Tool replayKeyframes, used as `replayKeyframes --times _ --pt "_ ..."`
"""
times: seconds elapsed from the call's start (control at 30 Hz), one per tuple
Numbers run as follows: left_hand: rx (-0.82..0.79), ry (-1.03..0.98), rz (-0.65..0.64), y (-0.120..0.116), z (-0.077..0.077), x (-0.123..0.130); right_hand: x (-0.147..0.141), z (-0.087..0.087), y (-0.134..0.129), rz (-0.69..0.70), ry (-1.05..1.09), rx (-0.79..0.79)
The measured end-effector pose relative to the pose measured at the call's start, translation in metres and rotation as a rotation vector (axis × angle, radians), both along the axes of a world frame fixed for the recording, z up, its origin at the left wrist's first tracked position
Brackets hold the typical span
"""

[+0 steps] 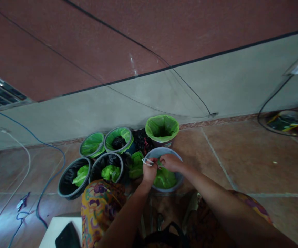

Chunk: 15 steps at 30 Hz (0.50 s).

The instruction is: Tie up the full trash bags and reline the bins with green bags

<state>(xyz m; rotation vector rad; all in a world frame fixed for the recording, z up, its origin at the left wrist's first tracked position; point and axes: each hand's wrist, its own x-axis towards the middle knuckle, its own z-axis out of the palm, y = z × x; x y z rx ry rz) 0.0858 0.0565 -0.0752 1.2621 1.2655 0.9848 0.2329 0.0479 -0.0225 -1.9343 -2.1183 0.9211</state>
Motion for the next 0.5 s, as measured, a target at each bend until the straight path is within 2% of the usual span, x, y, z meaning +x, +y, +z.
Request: replayKeyframes --times 0.27,0.4,0.5 --pt "0.104 0.205 -0.054 -0.0024 0.0009 -0.0022 -0.0020 0.0035 0.0039 0.051 0.008 -0.021" --pt "0.079 0.170 -0.093 -0.0033 -0.0009 -0.0031 -0.0023 0.0039 0.0057 0.044 0.069 -0.053" --pt "0.002 0.079 -0.096 -0.0043 -0.0018 -0.0042 -0.0025 0.0032 0.0058 -0.003 0.093 -0.084"
